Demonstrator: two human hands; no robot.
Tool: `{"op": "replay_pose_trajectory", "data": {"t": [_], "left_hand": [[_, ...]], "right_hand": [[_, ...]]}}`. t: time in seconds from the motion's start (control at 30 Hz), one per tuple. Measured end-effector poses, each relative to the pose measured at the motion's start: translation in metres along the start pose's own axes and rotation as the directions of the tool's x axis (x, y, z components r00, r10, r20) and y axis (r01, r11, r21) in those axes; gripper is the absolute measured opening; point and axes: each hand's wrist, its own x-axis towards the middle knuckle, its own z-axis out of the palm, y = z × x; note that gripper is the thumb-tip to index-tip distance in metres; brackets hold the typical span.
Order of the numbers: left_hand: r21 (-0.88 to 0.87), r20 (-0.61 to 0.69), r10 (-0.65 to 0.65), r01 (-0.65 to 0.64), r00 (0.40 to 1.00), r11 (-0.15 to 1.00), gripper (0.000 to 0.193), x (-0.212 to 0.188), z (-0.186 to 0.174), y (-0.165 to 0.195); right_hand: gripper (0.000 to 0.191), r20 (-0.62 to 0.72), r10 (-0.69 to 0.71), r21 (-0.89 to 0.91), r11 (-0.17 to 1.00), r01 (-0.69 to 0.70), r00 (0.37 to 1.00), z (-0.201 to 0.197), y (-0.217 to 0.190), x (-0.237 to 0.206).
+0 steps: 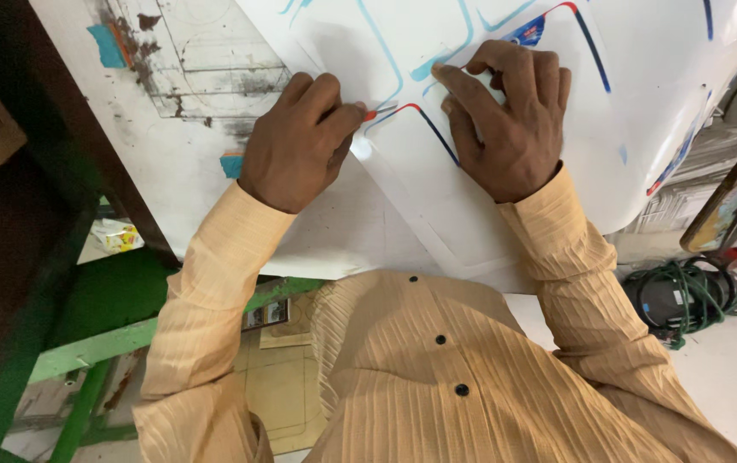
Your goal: The person uses a red utility knife to cut along the outlines of printed stickers on a large white sheet. They carefully follow the blue and red borders, then peel away the excess material to separate the individual sticker shapes.
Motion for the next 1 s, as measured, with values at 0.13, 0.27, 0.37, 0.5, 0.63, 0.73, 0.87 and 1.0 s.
{"op": "replay_pose_trajectory", "data": {"t": [0.13,0.27,0.37,0.5,0.63,0.73,0.87,1.0], "left_hand": [[0.051,-0.054,-0.001,0.004,0.999,0.999,0.018,0.000,-0.003,0.000],[0.070,-0.117,0.089,-0.081,0.989,0.994,0.017,0.012,-0.006,-0.003],[0.074,-0.074,0.155,-0.149,0.985,0.986,0.018,0.023,-0.004,-0.003],[0.060,-0.043,0.130,-0.127,0.991,0.990,0.017,0.027,-0.001,0.003],[0.047,-0.018,0.074,-0.073,0.997,0.996,0.017,0.023,0.000,0.006],[0.041,-0.020,0.053,-0.052,0.998,0.998,0.018,0.020,0.002,0.006],[0.018,-0.028,0.054,-0.054,0.998,0.998,0.021,0.017,0.004,0.005],[0.010,-0.028,0.005,-0.004,1.000,1.000,0.020,0.010,0.007,0.011]], "right_hand": [[0.036,0.000,-0.010,-0.023,1.000,0.010,1.000,0.001,-0.001,0.002],[0.034,0.002,-0.012,-0.035,0.999,0.013,1.000,-0.001,-0.003,0.004],[0.035,0.012,-0.001,-0.032,0.999,0.001,1.000,-0.003,-0.003,0.005],[0.035,0.011,0.010,-0.048,0.999,-0.010,1.000,-0.003,-0.002,0.004],[0.034,0.021,0.006,-0.046,0.999,-0.005,1.000,-0.003,0.000,0.003],[0.034,0.025,0.012,-0.048,0.999,-0.011,1.000,-0.002,-0.001,0.003],[0.034,0.018,0.010,-0.052,0.999,-0.009,1.000,-0.001,-0.003,0.004],[0.032,0.019,0.003,-0.056,0.998,-0.002,1.000,0.000,-0.003,0.003]]}}
